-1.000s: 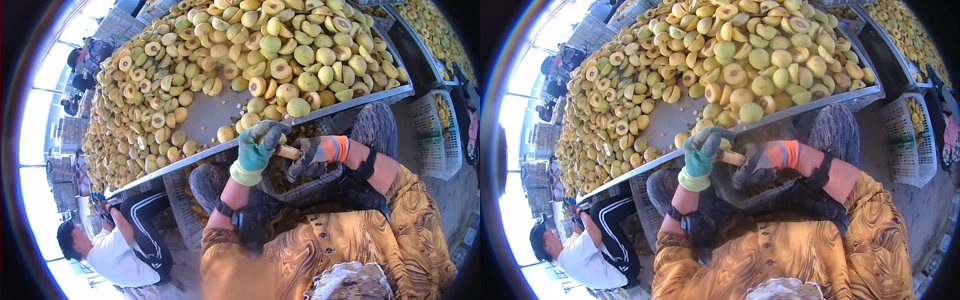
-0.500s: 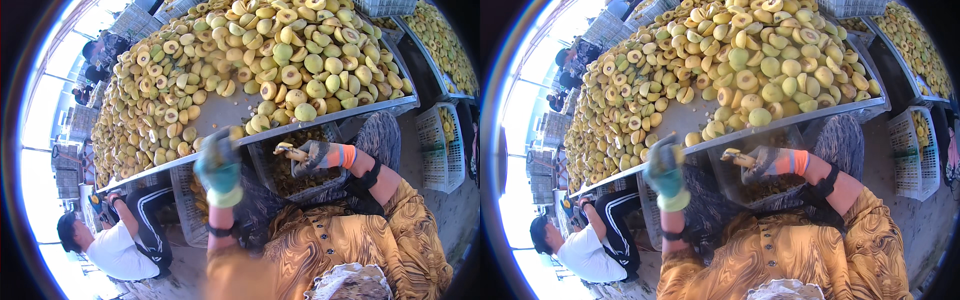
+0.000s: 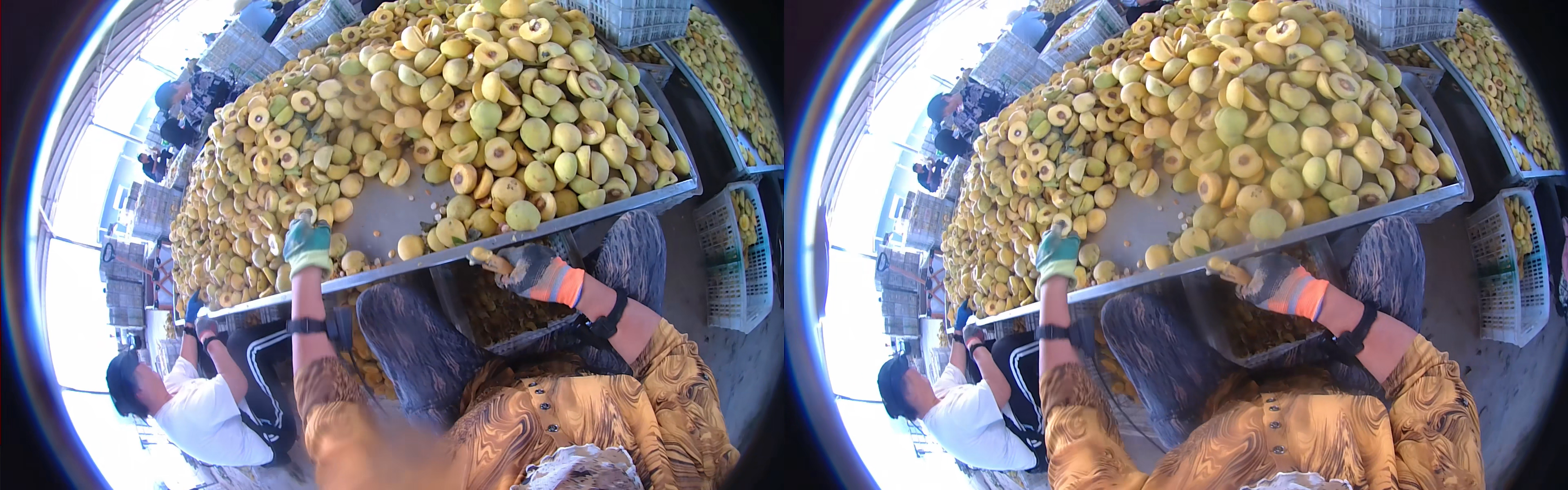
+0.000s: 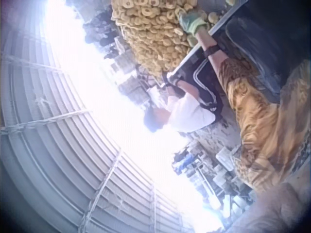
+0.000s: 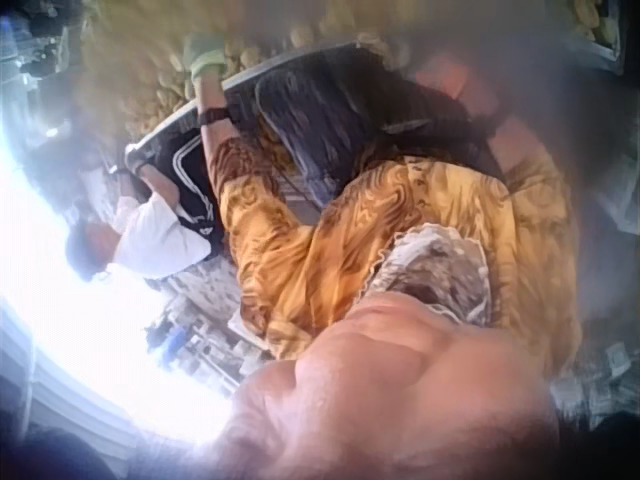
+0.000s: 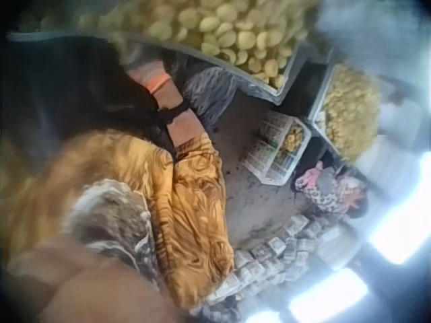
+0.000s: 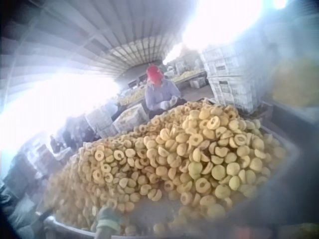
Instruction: The person processes fruit on a large table, picking up individual pieces, removing the pits using a small tool, and placing the pitted fruit into a basket.
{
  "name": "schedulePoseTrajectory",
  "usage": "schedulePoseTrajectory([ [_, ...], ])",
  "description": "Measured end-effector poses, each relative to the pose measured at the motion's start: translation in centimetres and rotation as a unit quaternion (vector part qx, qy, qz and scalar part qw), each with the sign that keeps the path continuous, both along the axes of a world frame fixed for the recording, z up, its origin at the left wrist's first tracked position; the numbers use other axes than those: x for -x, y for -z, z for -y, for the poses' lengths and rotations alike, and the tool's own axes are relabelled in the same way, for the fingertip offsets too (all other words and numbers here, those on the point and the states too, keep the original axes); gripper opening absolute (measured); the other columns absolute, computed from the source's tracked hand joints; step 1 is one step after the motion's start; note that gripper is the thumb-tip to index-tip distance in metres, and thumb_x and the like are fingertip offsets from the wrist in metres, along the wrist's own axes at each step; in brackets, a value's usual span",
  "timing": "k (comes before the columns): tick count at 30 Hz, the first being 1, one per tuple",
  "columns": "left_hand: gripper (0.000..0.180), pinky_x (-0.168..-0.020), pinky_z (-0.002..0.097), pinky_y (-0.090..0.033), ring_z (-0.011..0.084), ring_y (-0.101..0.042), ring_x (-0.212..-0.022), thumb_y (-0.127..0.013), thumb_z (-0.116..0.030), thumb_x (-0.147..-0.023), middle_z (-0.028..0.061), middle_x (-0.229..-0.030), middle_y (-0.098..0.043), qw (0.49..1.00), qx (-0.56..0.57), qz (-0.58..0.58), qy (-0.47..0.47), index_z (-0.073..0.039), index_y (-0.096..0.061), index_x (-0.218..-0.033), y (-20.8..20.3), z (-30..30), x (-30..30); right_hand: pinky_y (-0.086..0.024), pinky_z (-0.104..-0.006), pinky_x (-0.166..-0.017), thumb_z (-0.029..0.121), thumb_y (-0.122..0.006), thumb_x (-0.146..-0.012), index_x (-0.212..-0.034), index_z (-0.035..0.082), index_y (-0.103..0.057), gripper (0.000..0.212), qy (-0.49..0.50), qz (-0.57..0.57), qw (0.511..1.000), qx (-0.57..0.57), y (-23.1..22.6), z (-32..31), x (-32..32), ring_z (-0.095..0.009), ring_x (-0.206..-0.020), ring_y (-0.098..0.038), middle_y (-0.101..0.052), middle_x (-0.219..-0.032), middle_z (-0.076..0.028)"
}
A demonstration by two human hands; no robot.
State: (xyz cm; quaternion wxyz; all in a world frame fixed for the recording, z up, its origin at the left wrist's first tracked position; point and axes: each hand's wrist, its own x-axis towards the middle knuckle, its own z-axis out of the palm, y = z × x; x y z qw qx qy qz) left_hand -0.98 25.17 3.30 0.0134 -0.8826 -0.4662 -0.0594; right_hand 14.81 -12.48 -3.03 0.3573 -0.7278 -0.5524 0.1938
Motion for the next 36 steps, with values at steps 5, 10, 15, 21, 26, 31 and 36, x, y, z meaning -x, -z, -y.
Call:
schedulePoseTrajectory([
  [5,0.062,-0.101,0.0386,-0.044,0.0326,-0.054,-0.121,-0.069,-0.029,-0.074,0.0200,-0.126,-0.058,0.986,0.059,-0.155,-0.013,-0.005,-0.054,-0.128,3.8,-4.3,-4.0,-0.045,-0.0392,-0.090,0.048,-0.045,-0.095,-0.113,0.011,-0.066,0.047,-0.039,-0.062,0.975,0.211,-3.5,-0.6,0.7,-0.034,-0.100,-0.061,-0.066,-0.105,-0.017],
  [10,0.053,-0.099,0.0396,-0.045,0.0340,-0.055,-0.119,-0.069,-0.021,-0.074,0.0216,-0.127,-0.056,0.993,0.074,-0.090,-0.013,-0.004,-0.055,-0.122,5.3,-5.7,-5.3,-0.050,-0.0407,-0.075,0.031,-0.061,-0.082,-0.102,0.011,-0.065,0.029,-0.026,-0.039,0.992,0.118,-2.1,-0.5,0.9,-0.036,-0.083,-0.064,-0.066,-0.085,-0.017],
  [15,0.068,-0.095,0.0393,-0.046,0.0346,-0.057,-0.115,-0.066,-0.019,-0.072,0.0212,-0.125,-0.056,0.970,0.132,-0.051,0.200,-0.006,-0.043,-0.136,6.6,-1.8,-7.4,-0.050,-0.0392,-0.073,0.028,-0.058,-0.085,-0.106,0.012,-0.064,0.026,-0.094,0.010,0.989,0.112,-2.6,-0.1,0.8,-0.035,-0.084,-0.064,-0.067,-0.092,-0.015],
  [21,0.052,-0.055,0.0364,-0.053,0.0221,-0.065,-0.067,-0.067,-0.024,-0.080,0.0107,-0.088,-0.065,0.945,0.307,-0.013,0.115,-0.012,-0.047,-0.126,6.0,3.8,-9.9,-0.049,-0.0387,-0.073,0.011,-0.060,-0.082,-0.111,0.009,-0.066,0.030,0.023,-0.333,0.940,-0.068,-0.4,-0.5,0.4,-0.030,-0.079,-0.062,-0.065,-0.084,-0.012],
  [26,0.035,-0.040,0.0303,-0.047,0.0149,-0.059,-0.054,-0.065,-0.026,-0.086,0.0079,-0.079,-0.063,0.931,0.325,0.040,0.161,-0.011,-0.056,-0.117,6.4,5.0,-9.1,-0.048,-0.0416,-0.072,0.015,-0.061,-0.079,-0.096,0.006,-0.066,0.020,0.101,-0.087,0.990,-0.037,1.7,-0.6,0.6,-0.035,-0.081,-0.061,-0.065,-0.086,-0.016],
  [31,0.028,-0.042,0.0205,-0.038,0.0075,-0.052,-0.051,-0.061,-0.014,-0.089,0.0023,-0.078,-0.062,0.767,0.553,0.318,0.069,-0.016,-0.061,-0.117,1.2,9.7,-7.8,-0.048,-0.0428,-0.071,0.019,-0.060,-0.083,-0.095,0.006,-0.066,0.020,0.073,0.060,0.995,-0.040,-1.7,2.2,0.7,-0.036,-0.081,-0.062,-0.066,-0.087,-0.017],
  [36,0.040,-0.040,0.0179,-0.035,0.0068,-0.049,-0.048,-0.052,-0.020,-0.090,0.0059,-0.089,-0.066,0.620,0.621,0.468,0.104,-0.005,-0.057,-0.127,0.8,15.0,-6.4,-0.051,-0.0416,-0.077,0.020,-0.059,-0.084,-0.105,0.005,-0.063,0.026,0.075,0.040,0.992,0.095,-1.8,2.4,0.0,-0.036,-0.088,-0.064,-0.067,-0.094,-0.019],
])
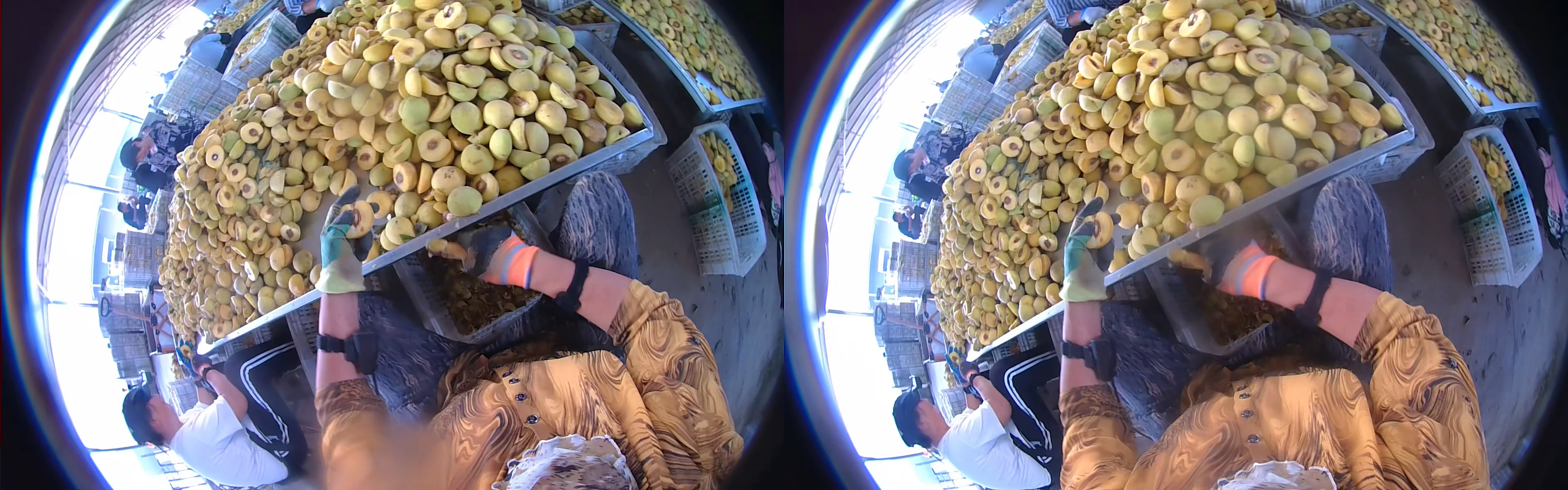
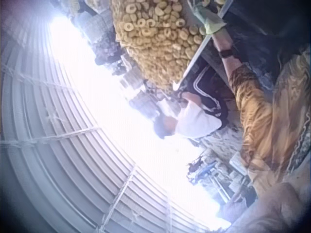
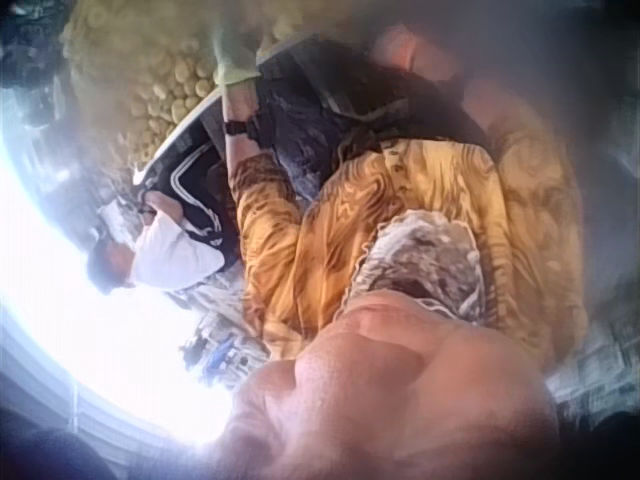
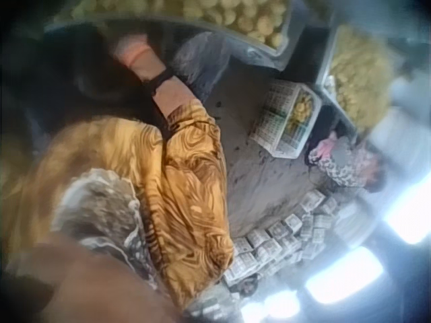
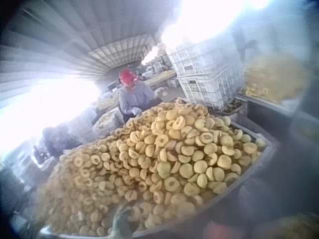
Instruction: The person processes fruit on a large table, picking up individual pieces, removing the pits using a small tool, and placing the pitted fruit into a basket.
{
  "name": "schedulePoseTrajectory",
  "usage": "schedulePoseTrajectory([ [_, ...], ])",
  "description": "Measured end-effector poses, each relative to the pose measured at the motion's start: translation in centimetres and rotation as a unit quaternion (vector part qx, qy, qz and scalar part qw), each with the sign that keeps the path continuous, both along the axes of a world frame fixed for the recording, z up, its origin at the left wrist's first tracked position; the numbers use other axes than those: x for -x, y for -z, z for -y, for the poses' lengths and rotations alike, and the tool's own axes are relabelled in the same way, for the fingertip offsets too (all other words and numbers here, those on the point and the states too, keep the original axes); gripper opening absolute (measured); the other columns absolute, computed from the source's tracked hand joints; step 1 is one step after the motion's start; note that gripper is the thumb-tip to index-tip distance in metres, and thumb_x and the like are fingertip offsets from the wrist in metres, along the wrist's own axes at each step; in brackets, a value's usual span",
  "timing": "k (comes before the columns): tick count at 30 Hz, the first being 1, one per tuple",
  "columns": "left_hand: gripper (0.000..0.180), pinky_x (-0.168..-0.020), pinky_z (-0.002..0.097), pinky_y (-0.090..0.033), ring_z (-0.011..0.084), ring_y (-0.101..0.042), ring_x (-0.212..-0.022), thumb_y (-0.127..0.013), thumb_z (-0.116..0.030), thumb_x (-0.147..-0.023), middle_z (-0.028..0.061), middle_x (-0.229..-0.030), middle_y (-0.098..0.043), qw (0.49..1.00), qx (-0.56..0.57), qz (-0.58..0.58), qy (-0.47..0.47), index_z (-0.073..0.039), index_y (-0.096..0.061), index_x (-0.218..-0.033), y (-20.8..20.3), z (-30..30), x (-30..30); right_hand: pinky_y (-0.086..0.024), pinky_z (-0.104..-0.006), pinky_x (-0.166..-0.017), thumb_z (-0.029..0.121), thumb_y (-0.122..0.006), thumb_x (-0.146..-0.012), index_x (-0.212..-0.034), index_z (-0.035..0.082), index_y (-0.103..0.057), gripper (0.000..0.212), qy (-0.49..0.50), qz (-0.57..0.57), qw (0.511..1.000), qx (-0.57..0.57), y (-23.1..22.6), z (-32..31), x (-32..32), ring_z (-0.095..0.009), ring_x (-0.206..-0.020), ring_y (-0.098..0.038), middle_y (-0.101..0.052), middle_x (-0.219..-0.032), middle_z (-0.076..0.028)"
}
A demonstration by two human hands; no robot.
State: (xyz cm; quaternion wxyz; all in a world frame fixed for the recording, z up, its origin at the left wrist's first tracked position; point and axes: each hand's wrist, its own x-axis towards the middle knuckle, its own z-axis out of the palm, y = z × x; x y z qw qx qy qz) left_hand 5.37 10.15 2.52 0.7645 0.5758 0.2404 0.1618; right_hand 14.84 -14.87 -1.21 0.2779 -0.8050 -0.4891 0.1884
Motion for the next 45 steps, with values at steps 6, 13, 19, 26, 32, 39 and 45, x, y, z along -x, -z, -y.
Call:
schedulePoseTrajectory([
  [6,0.044,-0.054,0.0178,-0.033,0.0041,-0.040,-0.060,-0.051,-0.039,-0.097,-0.0043,-0.069,-0.050,0.983,0.025,0.016,-0.180,0.001,-0.070,-0.100,3.3,1.7,-0.5,-0.048,-0.0399,-0.083,0.030,-0.053,-0.089,-0.104,0.005,-0.065,0.032,-0.027,-0.122,0.992,-0.010,2.0,0.0,0.1,-0.034,-0.091,-0.063,-0.067,-0.097,-0.021],
  [13,0.022,-0.050,0.0187,-0.034,0.0032,-0.047,-0.060,-0.053,-0.020,-0.095,-0.0035,-0.076,-0.061,0.965,-0.172,0.056,-0.192,-0.006,-0.071,-0.095,3.8,3.6,-0.8,-0.049,-0.0449,-0.062,0.034,-0.064,-0.078,-0.083,0.001,-0.067,0.033,-0.090,-0.012,0.996,-0.015,2.2,-0.5,0.0,-0.040,-0.069,-0.062,-0.064,-0.077,-0.024],
  [19,0.009,-0.050,0.0186,-0.032,0.0030,-0.044,-0.055,-0.065,-0.010,-0.088,-0.0039,-0.073,-0.061,0.977,-0.008,0.060,-0.205,-0.004,-0.070,-0.092,4.9,5.4,-1.8,-0.049,-0.0449,-0.070,0.041,-0.058,-0.083,-0.104,0.008,-0.068,0.040,-0.014,-0.121,0.978,0.168,1.7,0.3,0.1,-0.038,-0.078,-0.064,-0.065,-0.085,-0.024],
  [26,0.013,-0.057,0.0200,-0.042,0.0051,-0.052,-0.063,-0.070,-0.012,-0.085,-0.0013,-0.076,-0.063,0.982,-0.023,0.019,-0.184,-0.004,-0.068,-0.096,3.6,4.1,-0.7,-0.039,-0.0376,-0.101,0.032,-0.063,-0.085,-0.127,0.006,-0.057,0.049,-0.080,-0.123,0.989,0.034,1.4,-2.2,1.3,-0.033,-0.114,-0.056,-0.063,-0.115,-0.019],
  [32,0.032,-0.075,0.0225,-0.046,0.0074,-0.055,-0.085,-0.062,-0.003,-0.088,0.0033,-0.102,-0.060,0.974,-0.119,0.068,-0.178,-0.001,-0.057,-0.120,3.6,6.5,-1.9,-0.053,-0.0354,-0.074,0.017,-0.069,-0.084,-0.111,0.008,-0.066,0.029,0.036,-0.179,0.961,-0.208,6.8,-3.7,-0.8,-0.025,-0.089,-0.067,-0.069,-0.099,-0.011],
  [39,0.055,-0.098,0.0319,-0.041,0.0208,-0.051,-0.112,-0.061,0.002,-0.084,0.0122,-0.121,-0.053,0.945,-0.318,0.063,-0.046,-0.001,-0.044,-0.136,4.3,10.4,-1.1,-0.052,-0.0401,-0.076,0.018,-0.066,-0.084,-0.120,0.006,-0.060,0.038,0.117,-0.009,0.958,-0.262,5.2,-3.5,-1.7,-0.035,-0.090,-0.064,-0.066,-0.101,-0.018],
  [45,0.053,-0.093,0.0319,-0.049,0.0191,-0.058,-0.108,-0.064,-0.006,-0.088,0.0096,-0.122,-0.058,0.978,-0.147,0.007,0.145,-0.005,-0.045,-0.137,4.7,7.2,-1.3,-0.050,-0.0304,-0.082,0.011,-0.064,-0.087,-0.133,0.001,-0.049,0.050,-0.008,-0.042,0.977,-0.208,3.0,-2.6,-4.3,-0.020,-0.091,-0.062,-0.063,-0.117,-0.012],
])
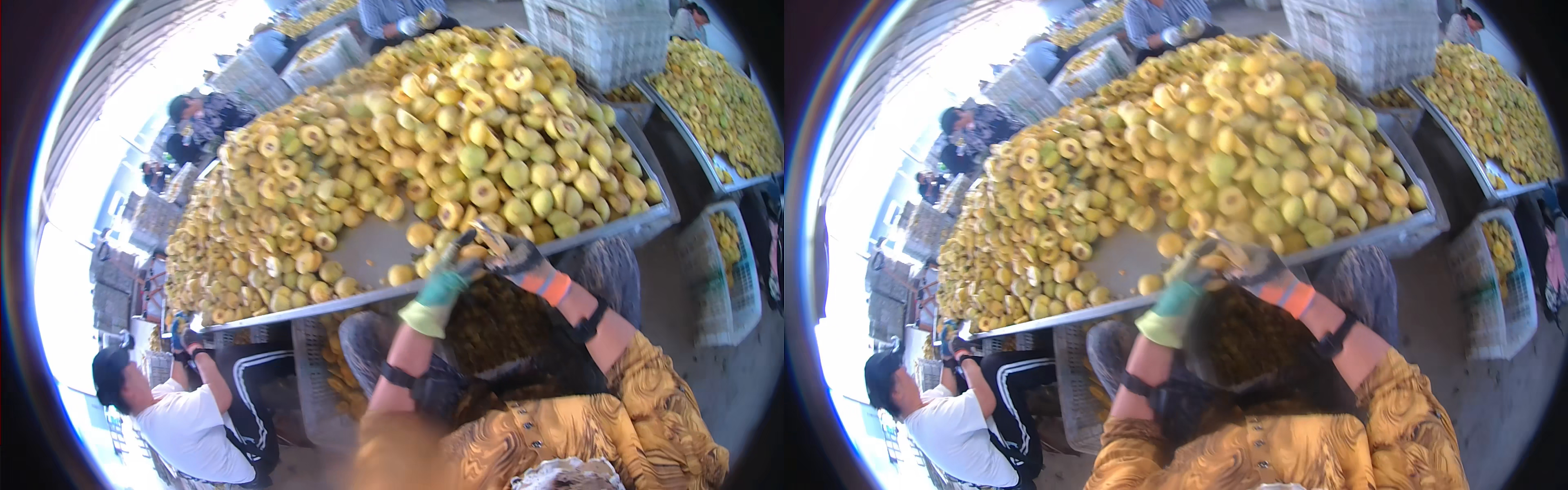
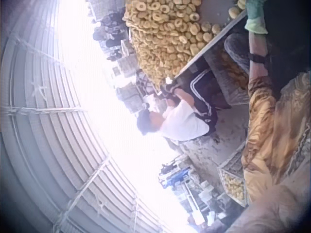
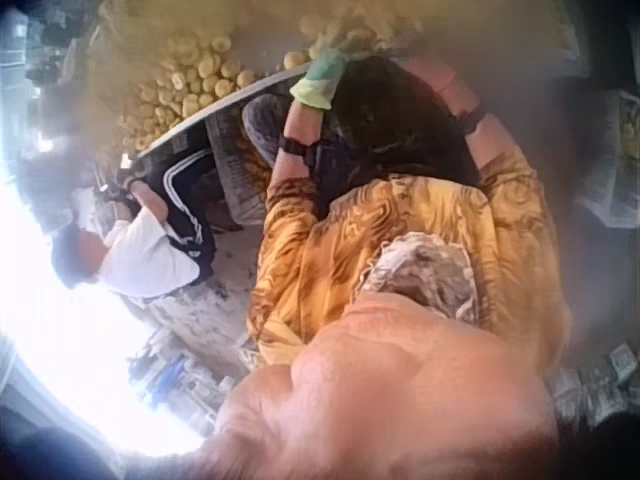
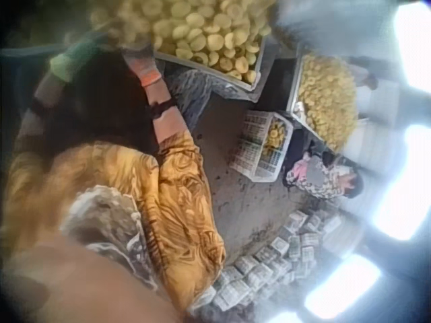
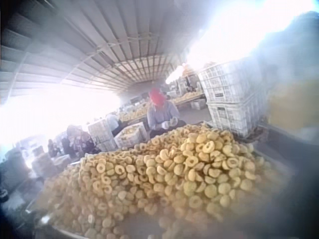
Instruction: The person processes fruit on a large table, picking up individual pieces, removing the pits using a small tool, and placing the pitted fruit into a basket.
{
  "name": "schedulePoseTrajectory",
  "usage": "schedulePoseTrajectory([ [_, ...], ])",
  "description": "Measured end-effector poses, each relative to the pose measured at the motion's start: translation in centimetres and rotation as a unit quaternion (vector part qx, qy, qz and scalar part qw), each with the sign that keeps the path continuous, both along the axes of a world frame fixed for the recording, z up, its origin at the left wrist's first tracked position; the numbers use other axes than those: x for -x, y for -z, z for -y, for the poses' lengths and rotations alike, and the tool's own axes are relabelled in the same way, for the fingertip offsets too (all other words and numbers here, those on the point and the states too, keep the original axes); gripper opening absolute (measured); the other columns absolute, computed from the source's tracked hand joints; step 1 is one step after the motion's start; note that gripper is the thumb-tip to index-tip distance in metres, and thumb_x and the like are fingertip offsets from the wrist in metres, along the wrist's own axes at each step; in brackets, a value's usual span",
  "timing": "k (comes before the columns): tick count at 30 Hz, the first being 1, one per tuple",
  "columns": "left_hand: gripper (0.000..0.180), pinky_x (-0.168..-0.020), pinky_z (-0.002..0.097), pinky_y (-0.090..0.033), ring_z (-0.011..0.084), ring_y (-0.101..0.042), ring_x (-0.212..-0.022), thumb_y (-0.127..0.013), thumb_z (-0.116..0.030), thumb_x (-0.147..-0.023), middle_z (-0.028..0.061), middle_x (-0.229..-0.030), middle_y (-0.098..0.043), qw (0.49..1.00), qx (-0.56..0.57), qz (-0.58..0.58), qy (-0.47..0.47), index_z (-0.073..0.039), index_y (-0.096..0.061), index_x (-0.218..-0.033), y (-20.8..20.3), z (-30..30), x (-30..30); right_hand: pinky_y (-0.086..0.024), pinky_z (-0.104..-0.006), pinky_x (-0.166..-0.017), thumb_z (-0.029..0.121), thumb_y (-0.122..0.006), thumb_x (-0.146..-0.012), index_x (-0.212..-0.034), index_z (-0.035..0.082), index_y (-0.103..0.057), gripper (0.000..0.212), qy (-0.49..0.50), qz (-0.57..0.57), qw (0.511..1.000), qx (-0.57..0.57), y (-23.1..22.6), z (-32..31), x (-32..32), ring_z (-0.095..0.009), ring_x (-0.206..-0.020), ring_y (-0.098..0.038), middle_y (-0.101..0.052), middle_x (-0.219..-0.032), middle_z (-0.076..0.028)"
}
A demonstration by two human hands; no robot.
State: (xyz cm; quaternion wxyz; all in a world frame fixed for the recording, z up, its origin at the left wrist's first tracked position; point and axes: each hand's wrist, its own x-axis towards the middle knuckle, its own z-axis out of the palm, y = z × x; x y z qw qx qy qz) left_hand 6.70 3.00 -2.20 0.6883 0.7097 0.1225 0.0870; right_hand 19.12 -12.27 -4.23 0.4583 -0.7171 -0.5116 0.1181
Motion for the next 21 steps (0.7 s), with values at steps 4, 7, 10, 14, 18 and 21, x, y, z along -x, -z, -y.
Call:
schedulePoseTrajectory([
  [4,0.033,-0.080,0.0282,-0.051,0.0144,-0.062,-0.091,-0.064,-0.020,-0.091,0.0069,-0.105,-0.064,0.948,0.315,-0.012,-0.041,-0.005,-0.060,-0.120,-0.6,-2.1,0.6,-0.047,-0.0255,-0.086,0.006,-0.070,-0.084,-0.123,-0.004,-0.057,0.042,-0.128,-0.310,0.934,-0.119,-2.9,-1.1,2.3,-0.011,-0.094,-0.057,-0.064,-0.108,-0.003],
  [7,0.032,-0.073,0.0262,-0.053,0.0138,-0.063,-0.091,-0.058,-0.021,-0.094,0.0081,-0.105,-0.065,0.978,0.181,0.000,-0.101,0.000,-0.061,-0.118,0.2,-2.1,0.6,-0.047,-0.0248,-0.087,0.000,-0.065,-0.086,-0.123,-0.005,-0.055,0.039,-0.008,-0.312,0.950,-0.014,-5.9,-1.2,3.2,-0.010,-0.102,-0.055,-0.060,-0.116,-0.004],
  [10,0.037,-0.079,0.0302,-0.055,0.0208,-0.065,-0.095,-0.052,-0.024,-0.096,0.0108,-0.109,-0.064,0.937,0.328,0.082,-0.091,0.003,-0.058,-0.121,-1.7,-0.8,0.3,-0.047,-0.0252,-0.088,0.004,-0.065,-0.086,-0.126,-0.003,-0.052,0.042,-0.040,-0.396,0.910,-0.116,-2.6,-0.4,2.5,-0.013,-0.105,-0.055,-0.059,-0.120,-0.006],
  [14,0.041,-0.082,0.0341,-0.055,0.0221,-0.064,-0.096,-0.053,-0.033,-0.095,0.0116,-0.110,-0.063,0.916,0.354,0.122,-0.144,0.000,-0.056,-0.120,-2.4,-0.4,1.0,-0.048,-0.0283,-0.091,0.017,-0.070,-0.085,-0.128,0.001,-0.050,0.049,0.024,-0.170,0.971,0.167,-1.8,-0.7,3.9,-0.018,-0.112,-0.055,-0.058,-0.123,-0.007],
  [18,0.039,-0.091,0.0325,-0.050,0.0205,-0.061,-0.100,-0.053,-0.032,-0.096,0.0110,-0.109,-0.063,0.926,0.301,0.156,-0.167,-0.002,-0.056,-0.121,-2.1,0.2,0.9,-0.048,-0.0263,-0.088,0.009,-0.066,-0.085,-0.127,0.001,-0.050,0.045,-0.022,-0.387,0.921,-0.043,1.5,-1.7,4.9,-0.013,-0.100,-0.058,-0.061,-0.115,-0.007],
  [21,0.037,-0.091,0.0295,-0.047,0.0160,-0.059,-0.101,-0.052,-0.031,-0.097,0.0082,-0.109,-0.063,0.943,0.214,0.171,-0.189,-0.002,-0.058,-0.119,-0.7,0.5,0.5,-0.048,-0.0271,-0.089,0.008,-0.067,-0.084,-0.125,0.000,-0.050,0.045,-0.001,-0.341,0.940,0.025,-0.3,-2.0,5.0,-0.013,-0.101,-0.057,-0.061,-0.115,-0.008],
])
